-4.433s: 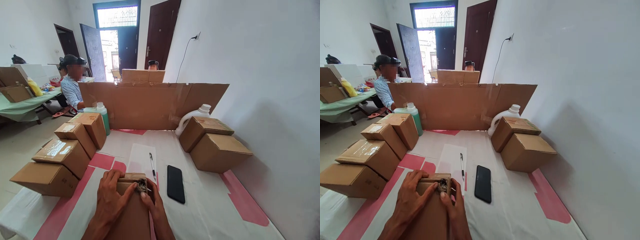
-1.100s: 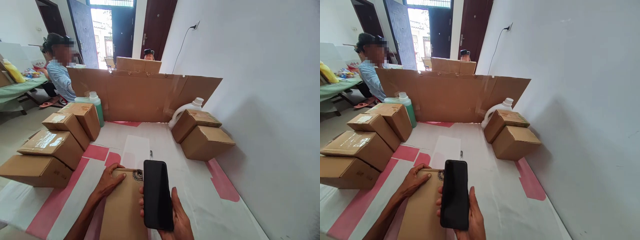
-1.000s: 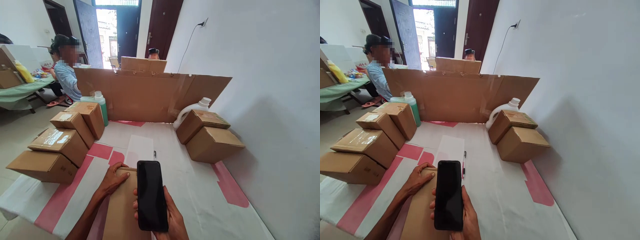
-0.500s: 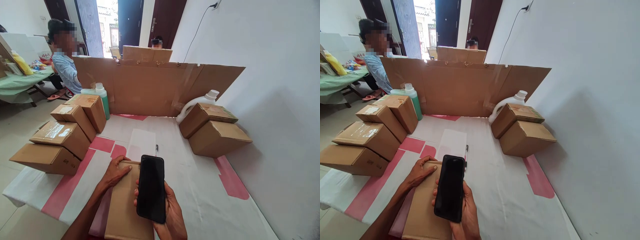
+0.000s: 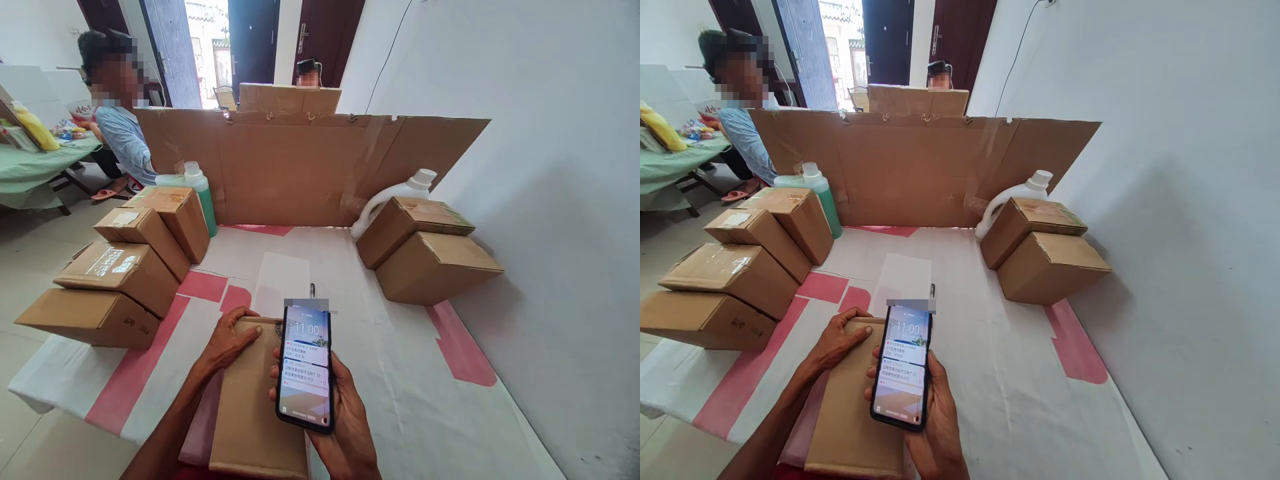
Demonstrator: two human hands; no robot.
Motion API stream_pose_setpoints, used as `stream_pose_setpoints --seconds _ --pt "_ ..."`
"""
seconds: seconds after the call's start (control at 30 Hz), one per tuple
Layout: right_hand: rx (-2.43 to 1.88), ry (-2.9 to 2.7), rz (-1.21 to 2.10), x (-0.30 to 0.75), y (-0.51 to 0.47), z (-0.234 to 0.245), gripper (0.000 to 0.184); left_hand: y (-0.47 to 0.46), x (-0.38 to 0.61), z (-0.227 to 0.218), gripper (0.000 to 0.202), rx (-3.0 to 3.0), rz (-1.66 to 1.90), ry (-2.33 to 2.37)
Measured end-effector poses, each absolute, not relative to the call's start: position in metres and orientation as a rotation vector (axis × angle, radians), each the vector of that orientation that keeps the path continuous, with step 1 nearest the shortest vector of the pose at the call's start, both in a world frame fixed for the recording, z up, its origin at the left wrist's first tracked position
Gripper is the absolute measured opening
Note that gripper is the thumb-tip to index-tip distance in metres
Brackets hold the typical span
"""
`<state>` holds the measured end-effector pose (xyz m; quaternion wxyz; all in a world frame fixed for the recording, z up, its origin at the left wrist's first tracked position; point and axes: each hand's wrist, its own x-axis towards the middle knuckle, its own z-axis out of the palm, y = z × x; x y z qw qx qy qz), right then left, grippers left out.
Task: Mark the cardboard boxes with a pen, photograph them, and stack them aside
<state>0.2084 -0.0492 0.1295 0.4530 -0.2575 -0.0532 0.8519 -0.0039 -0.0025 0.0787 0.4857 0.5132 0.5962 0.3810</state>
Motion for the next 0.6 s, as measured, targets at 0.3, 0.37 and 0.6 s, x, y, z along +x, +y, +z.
stream_pose_setpoints --seconds 0.3,0.37,0.6 --pt "-0.639 -0.141 2.070 0.216 -0.046 0.121 0.043 -0.001 -0.003 0.079 0.036 1.211 0.919 1.436" --pt "-0.643 -0.193 2.031 0.224 -0.038 0.116 0.049 -0.001 -0.002 0.082 0.038 1.205 0.911 1.445" --pt "-1.165 -0.559 1.669 0.277 0.026 0.061 0.069 -0.002 -0.005 0.082 0.042 1.201 0.866 1.454"
